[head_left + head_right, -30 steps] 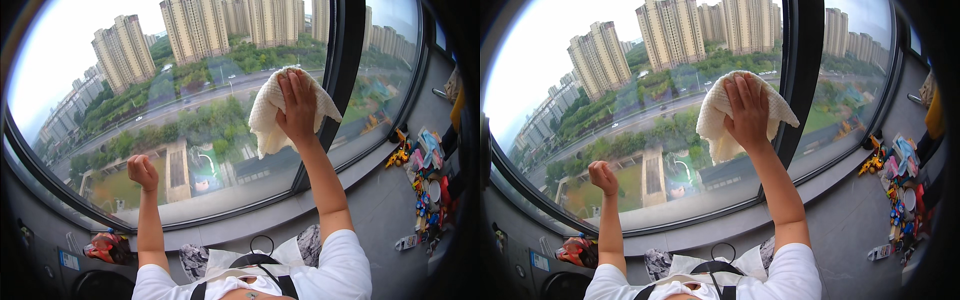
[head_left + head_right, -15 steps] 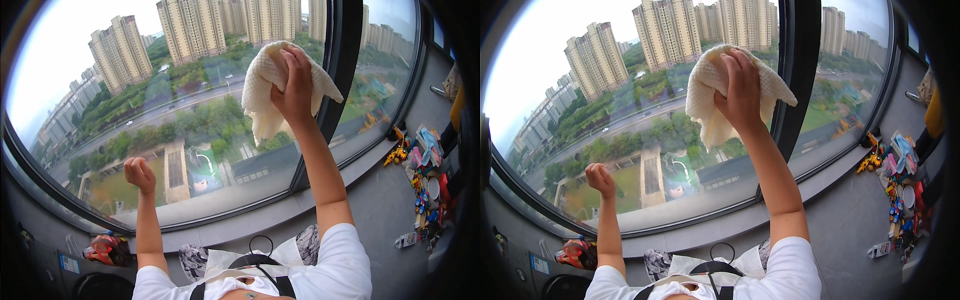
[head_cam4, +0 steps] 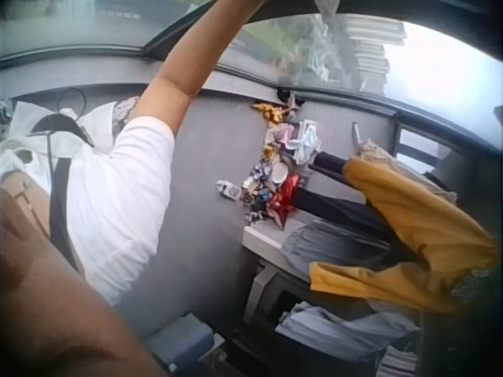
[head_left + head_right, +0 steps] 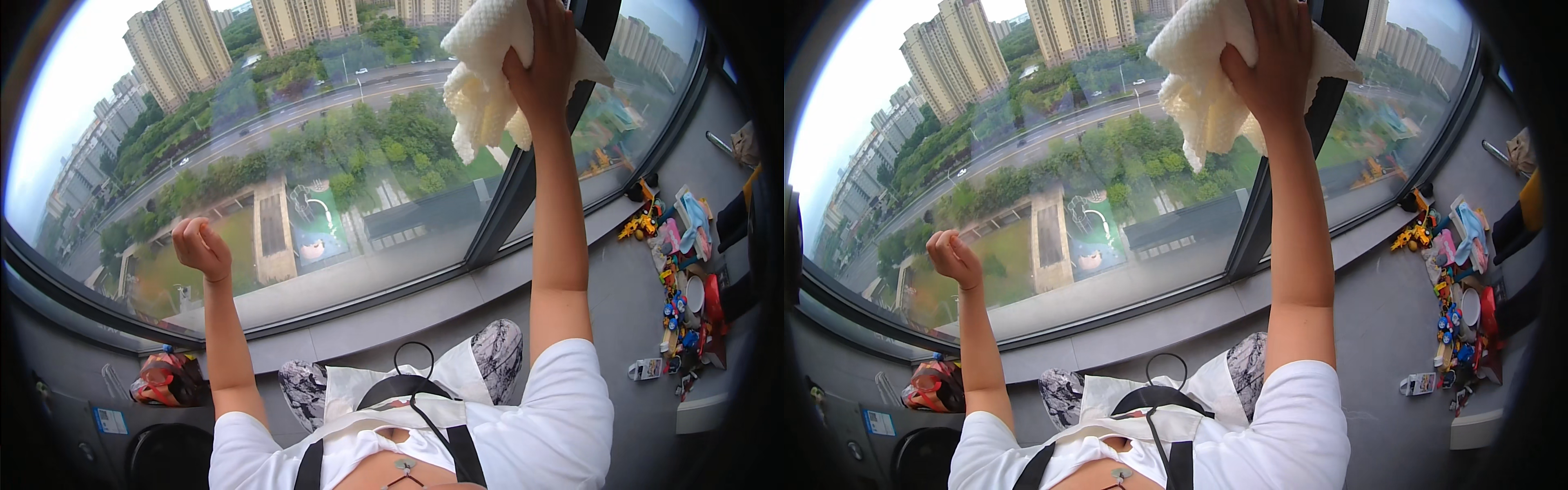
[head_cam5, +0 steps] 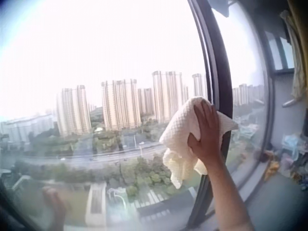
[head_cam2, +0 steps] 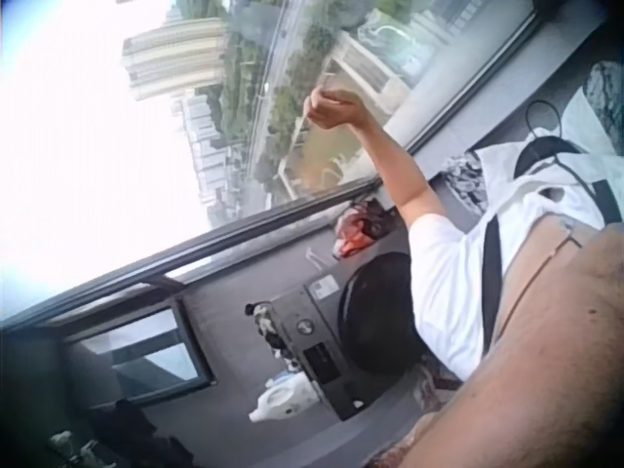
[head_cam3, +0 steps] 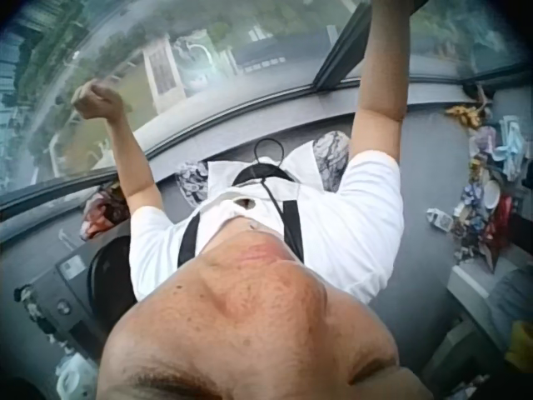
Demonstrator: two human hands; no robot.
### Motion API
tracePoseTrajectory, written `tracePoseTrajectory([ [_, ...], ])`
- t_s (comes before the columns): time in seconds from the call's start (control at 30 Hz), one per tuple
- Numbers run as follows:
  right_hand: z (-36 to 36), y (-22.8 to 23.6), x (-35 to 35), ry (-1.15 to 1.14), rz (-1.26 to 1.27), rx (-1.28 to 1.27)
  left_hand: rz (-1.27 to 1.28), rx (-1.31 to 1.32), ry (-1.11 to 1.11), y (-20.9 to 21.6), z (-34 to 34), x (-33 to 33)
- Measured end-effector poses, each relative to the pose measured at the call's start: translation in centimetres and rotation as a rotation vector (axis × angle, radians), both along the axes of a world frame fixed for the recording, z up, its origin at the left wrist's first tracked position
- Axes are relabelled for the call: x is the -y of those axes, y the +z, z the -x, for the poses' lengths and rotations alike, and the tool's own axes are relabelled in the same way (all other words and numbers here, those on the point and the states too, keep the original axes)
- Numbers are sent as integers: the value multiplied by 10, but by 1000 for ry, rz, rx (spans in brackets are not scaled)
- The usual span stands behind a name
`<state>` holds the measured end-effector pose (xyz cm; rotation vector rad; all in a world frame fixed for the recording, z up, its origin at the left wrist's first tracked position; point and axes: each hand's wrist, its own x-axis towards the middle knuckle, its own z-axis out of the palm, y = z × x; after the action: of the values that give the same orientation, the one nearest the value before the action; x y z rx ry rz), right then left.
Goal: The person is wiping the glass surface of a large curved window with a white cloth, cleaning multiple sections by hand.
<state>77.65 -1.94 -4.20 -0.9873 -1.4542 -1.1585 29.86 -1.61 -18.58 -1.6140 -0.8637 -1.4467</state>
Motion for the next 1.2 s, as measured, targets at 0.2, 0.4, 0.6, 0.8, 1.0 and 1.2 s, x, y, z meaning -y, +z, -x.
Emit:
tracePoseTrajectory([
  [0.2, -17, -91, -8, 89, 11, -34, 42, 23, -88, 0, -3, 9],
  [0.4, -10, -197, 0, 75, 183, -187, 299, -133, -316, -70, -31, 41],
  [0.6, -4, -294, 11, 57, 292, -248, 544, -194, -423, -131, -65, 53],
  [0.8, 0, -351, 16, 70, 363, -308, 566, -207, -423, -148, -81, 48],
  [1.0, 6, -457, 29, 53, 496, -430, 623, -220, -396, -155, -82, 42],
  [1.2, 28, -442, 39, 21, 528, -676, 649, -253, -321, -146, -80, 36],
])
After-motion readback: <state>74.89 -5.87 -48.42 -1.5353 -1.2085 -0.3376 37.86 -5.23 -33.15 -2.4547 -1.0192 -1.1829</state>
